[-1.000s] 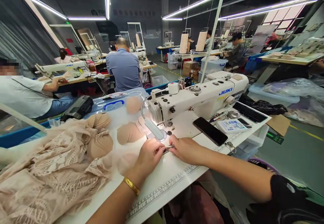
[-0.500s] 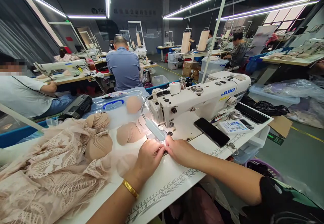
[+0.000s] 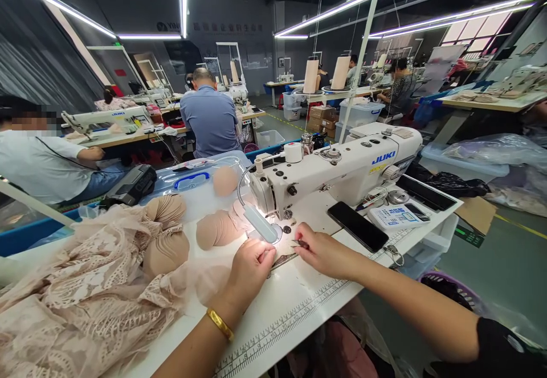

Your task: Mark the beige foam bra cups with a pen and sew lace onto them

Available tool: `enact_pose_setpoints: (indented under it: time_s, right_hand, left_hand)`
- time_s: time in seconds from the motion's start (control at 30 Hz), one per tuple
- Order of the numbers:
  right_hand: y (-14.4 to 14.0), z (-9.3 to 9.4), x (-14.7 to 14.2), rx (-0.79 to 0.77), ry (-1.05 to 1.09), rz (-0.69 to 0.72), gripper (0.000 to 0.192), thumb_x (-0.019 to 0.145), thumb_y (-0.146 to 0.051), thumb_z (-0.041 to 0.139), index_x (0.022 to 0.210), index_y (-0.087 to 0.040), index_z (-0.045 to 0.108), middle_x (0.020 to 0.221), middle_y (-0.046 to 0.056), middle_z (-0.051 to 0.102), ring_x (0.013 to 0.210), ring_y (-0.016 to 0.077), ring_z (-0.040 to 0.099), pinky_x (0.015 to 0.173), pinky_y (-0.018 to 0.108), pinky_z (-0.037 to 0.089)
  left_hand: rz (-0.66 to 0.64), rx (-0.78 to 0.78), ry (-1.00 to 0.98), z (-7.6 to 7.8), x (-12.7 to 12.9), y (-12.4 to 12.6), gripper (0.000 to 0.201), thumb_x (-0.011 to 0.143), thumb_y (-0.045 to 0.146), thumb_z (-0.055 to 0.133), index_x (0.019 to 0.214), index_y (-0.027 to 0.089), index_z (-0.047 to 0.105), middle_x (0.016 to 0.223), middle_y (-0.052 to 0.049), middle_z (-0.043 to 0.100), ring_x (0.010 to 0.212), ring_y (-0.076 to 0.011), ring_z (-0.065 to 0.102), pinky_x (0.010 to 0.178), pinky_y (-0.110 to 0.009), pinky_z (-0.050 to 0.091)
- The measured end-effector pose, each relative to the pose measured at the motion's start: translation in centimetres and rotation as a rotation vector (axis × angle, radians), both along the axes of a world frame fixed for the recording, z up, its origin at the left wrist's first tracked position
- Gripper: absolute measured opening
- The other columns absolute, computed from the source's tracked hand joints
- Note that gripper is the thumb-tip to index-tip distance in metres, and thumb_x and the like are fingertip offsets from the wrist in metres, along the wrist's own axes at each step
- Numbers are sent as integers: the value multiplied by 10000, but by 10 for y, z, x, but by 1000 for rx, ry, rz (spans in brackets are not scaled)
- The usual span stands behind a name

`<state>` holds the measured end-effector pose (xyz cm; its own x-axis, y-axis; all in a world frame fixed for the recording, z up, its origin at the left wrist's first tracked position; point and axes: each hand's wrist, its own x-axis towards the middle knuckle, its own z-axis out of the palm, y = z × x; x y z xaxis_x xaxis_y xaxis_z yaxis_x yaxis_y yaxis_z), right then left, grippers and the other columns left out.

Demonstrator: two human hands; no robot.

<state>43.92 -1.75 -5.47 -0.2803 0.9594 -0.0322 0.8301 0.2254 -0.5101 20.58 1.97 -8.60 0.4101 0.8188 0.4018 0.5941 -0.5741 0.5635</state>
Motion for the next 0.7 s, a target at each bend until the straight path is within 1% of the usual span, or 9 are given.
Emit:
enact_pose_setpoints:
  time_s: [0.07,0.17,0.23,0.33,0.43,0.5,0.6,0.7]
  right_hand:
    - [-5,3,-15,9,-32,46,148,1047,-237,526,1176,-192,469,886,41,738,778,241,688,637,282,334]
    - [-6,5,-36,46,-197,69,159,1061,-231,499,1200,-152,494,974,101,769,832,278,726,617,313,323]
    - [-5,4,-46,54,-286,70,159,1066,-213,475,1202,-136,505,987,119,776,841,292,741,599,328,326]
    - [-2,1,-55,60,-337,58,157,1054,-176,462,1195,-131,514,980,133,774,858,305,753,602,336,361]
    - [-2,0,-58,70,-353,50,192,1017,-101,454,1195,-145,514,1014,131,769,886,303,758,627,329,399]
    - [-2,-1,-57,73,-368,48,211,997,-76,460,1183,-158,515,1002,121,770,876,298,760,630,322,411]
    - [-2,-4,-50,70,-395,34,167,1010,-117,489,1167,-169,513,931,113,772,830,295,760,625,315,420]
    - [3,-8,-39,73,-435,-30,182,1024,-128,490,1204,-141,505,936,144,773,839,309,760,635,321,433]
  left_hand:
    - [-10,41,22,0,-1,-2,291,962,268,537,731,216,704,634,11,546,673,-172,536,643,-283,403]
    - [-27,106,62,-2,-3,-4,300,995,262,517,759,211,695,659,-2,576,689,-183,528,658,-298,388]
    - [-43,149,87,-3,-3,-4,293,1005,244,509,770,207,681,682,-13,601,705,-192,522,671,-308,383]
    - [-76,206,115,-6,-3,-4,300,1012,211,492,756,208,648,715,-27,629,718,-202,503,687,-324,378]
    - [-100,238,127,-6,-2,-4,328,1019,196,470,722,213,608,704,-28,611,697,-203,479,682,-332,369]
    - [-101,239,124,-6,-1,-5,326,1024,199,470,726,215,602,698,-24,601,689,-201,472,676,-332,366]
    - [-91,213,108,-6,1,-6,298,1029,212,483,760,218,610,711,-16,611,706,-196,498,679,-322,374]
    - [-75,181,98,-5,4,-9,336,1029,227,461,710,223,564,690,-16,594,696,-198,488,678,-330,366]
